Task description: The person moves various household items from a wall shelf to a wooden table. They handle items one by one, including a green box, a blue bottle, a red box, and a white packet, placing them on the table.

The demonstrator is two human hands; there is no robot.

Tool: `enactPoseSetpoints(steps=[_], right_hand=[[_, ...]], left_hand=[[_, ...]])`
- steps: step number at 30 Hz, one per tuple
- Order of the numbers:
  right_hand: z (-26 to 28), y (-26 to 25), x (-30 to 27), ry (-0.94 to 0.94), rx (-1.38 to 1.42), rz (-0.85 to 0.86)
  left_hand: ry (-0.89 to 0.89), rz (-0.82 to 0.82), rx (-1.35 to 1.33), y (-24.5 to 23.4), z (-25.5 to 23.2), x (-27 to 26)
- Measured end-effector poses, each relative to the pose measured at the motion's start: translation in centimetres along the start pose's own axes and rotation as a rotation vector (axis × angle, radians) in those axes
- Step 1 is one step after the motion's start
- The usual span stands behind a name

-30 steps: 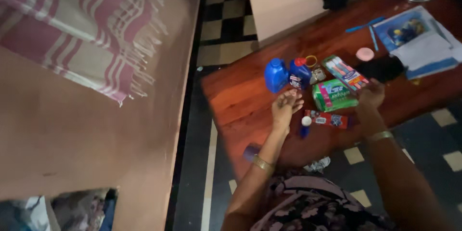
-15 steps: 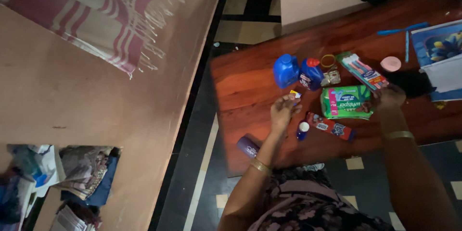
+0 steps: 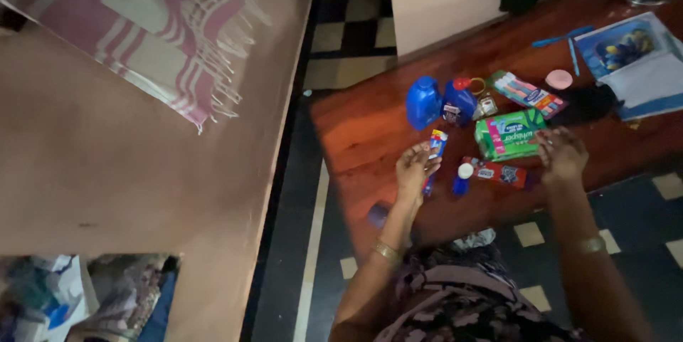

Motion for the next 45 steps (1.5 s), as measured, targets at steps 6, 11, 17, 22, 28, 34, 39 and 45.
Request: enactPoseSetpoints(steps=[6, 11, 17, 22, 28, 34, 39, 45], right_hand=[[-6.2, 11.4, -13.1, -0.185, -0.484, -0.172], [-12.2, 21.0, -22.5, -0.100, -0.711, -0.248], [-20.3, 26.6, -30.5, -0.163, -0.894, 0.038], [-25.6, 27.5, -34.3, -0.032, -0.867, 0.096], [-29.9, 28.2, -40.9, 0.020, -0.888, 0.160], [-34.5, 28.8, -48.6, 0.083, -0.890, 0.176], [-39.7, 32.1, -53.5, 0.109, -0.914, 0.248], [-45.4, 36.5, -58.1, 0.140, -0.957, 0.489]], left_hand=[[0.090, 0.119, -0.168, -5.1, -2.9, -4.1], [-0.037, 0.069, -0.175, -8.7, -5.8, -8.4], [0.031, 0.076, -0.096, -11.7, -8.5, -11.3], [0.186, 0.117, -0.079, -16.1, -9.0, -14.2], [0.192, 0.011, -0.013, -24.6, -10.4, -20.3], [0.210, -0.146, 0.186, -34.4, -16.0, -30.5], [0.280, -0.276, 0.230, -40.0, -22.5, -37.4], [0.543, -0.366, 0.226, -47.1, -29.2, -42.1]])
Point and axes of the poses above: each hand's wrist, its own x-axis towards the middle knuckle, its own y-axis out of the palm, z = x × y, the point moved 2 cm from there along x, towards the middle knuckle, and after that the axes turned 13 degrees about y, right-handed, at the moved point
